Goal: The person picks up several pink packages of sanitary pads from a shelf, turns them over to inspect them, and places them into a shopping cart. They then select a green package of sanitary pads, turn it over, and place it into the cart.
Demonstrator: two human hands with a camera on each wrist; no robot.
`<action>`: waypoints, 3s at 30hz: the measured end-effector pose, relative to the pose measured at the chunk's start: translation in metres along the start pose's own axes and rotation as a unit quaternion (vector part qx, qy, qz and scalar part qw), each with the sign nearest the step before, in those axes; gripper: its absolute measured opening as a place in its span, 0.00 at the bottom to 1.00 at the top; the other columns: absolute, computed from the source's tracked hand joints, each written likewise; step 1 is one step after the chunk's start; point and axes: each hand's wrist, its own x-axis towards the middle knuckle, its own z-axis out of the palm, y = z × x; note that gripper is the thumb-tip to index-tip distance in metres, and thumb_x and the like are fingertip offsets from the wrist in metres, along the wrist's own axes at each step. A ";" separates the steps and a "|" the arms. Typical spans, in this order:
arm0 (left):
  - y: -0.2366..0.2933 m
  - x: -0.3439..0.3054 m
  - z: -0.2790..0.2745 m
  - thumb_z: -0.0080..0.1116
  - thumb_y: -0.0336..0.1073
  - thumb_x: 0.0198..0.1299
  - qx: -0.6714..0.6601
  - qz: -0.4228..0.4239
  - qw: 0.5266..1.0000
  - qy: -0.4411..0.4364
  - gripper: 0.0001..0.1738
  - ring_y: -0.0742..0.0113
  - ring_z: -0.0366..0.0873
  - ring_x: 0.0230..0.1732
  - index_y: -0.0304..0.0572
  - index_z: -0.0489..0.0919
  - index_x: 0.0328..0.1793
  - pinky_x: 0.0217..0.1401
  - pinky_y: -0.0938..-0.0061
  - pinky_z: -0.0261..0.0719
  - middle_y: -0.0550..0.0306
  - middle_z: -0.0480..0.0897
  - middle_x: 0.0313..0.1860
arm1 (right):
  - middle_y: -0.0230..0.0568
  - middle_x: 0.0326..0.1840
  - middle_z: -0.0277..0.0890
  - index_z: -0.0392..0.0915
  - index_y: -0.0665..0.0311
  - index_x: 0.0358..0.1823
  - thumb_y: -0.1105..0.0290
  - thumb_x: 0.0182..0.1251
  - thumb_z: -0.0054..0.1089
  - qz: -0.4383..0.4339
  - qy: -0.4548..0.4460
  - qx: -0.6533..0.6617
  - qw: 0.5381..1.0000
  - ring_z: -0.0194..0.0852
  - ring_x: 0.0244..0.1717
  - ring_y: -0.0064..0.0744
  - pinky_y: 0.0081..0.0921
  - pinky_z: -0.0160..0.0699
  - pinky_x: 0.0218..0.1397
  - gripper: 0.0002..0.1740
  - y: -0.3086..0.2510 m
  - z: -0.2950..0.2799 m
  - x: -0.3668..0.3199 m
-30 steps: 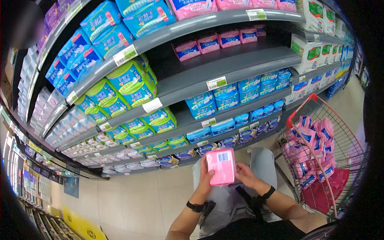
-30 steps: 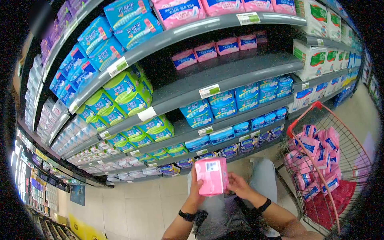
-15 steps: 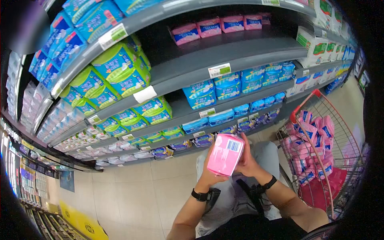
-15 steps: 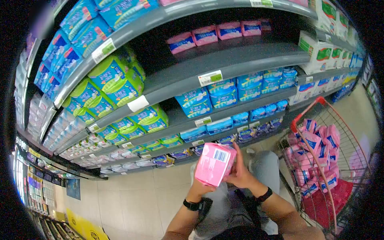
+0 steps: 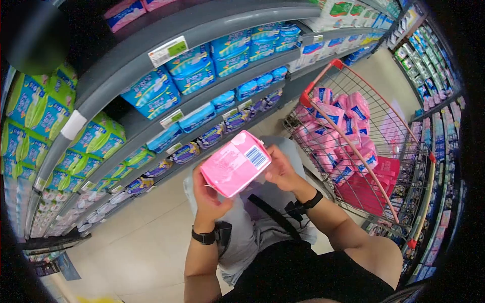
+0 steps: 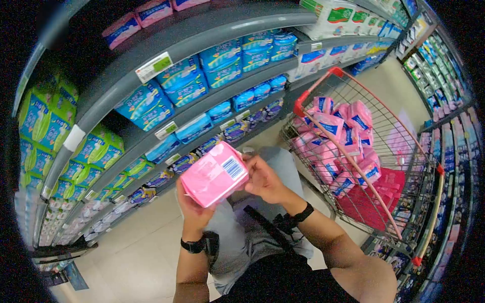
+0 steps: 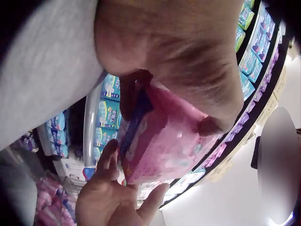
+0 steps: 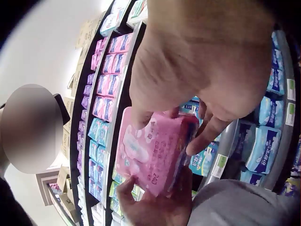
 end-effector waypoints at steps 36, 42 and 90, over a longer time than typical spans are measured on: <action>0.018 0.009 0.000 0.75 0.79 0.30 -0.019 -0.011 0.995 -0.096 0.86 0.48 0.55 0.81 0.34 0.40 0.84 0.80 0.55 0.56 0.40 0.50 0.83 | 0.51 0.84 0.43 0.38 0.64 0.83 0.57 0.36 0.88 0.037 -0.012 -0.232 0.972 0.42 0.84 0.45 0.44 0.47 0.83 0.78 0.017 0.030 0.008; 0.013 0.008 -0.007 0.90 0.61 0.14 0.110 0.082 0.983 -0.123 0.95 0.45 0.54 0.81 0.41 0.33 0.84 0.80 0.52 0.57 0.34 0.47 0.83 | 0.60 0.86 0.33 0.31 0.69 0.83 0.48 0.38 0.84 -0.042 -0.112 -0.380 0.917 0.33 0.85 0.58 0.48 0.36 0.85 0.80 0.001 0.034 0.018; 0.024 -0.005 -0.002 0.63 0.69 0.57 0.137 -0.036 0.984 -0.109 0.56 0.54 0.74 0.63 0.31 0.59 0.77 0.64 0.61 0.71 0.43 0.74 0.64 | 0.50 0.75 0.61 0.45 0.67 0.80 0.43 0.47 0.81 0.039 -0.061 -0.129 0.989 0.60 0.76 0.41 0.39 0.61 0.77 0.68 -0.007 -0.009 -0.018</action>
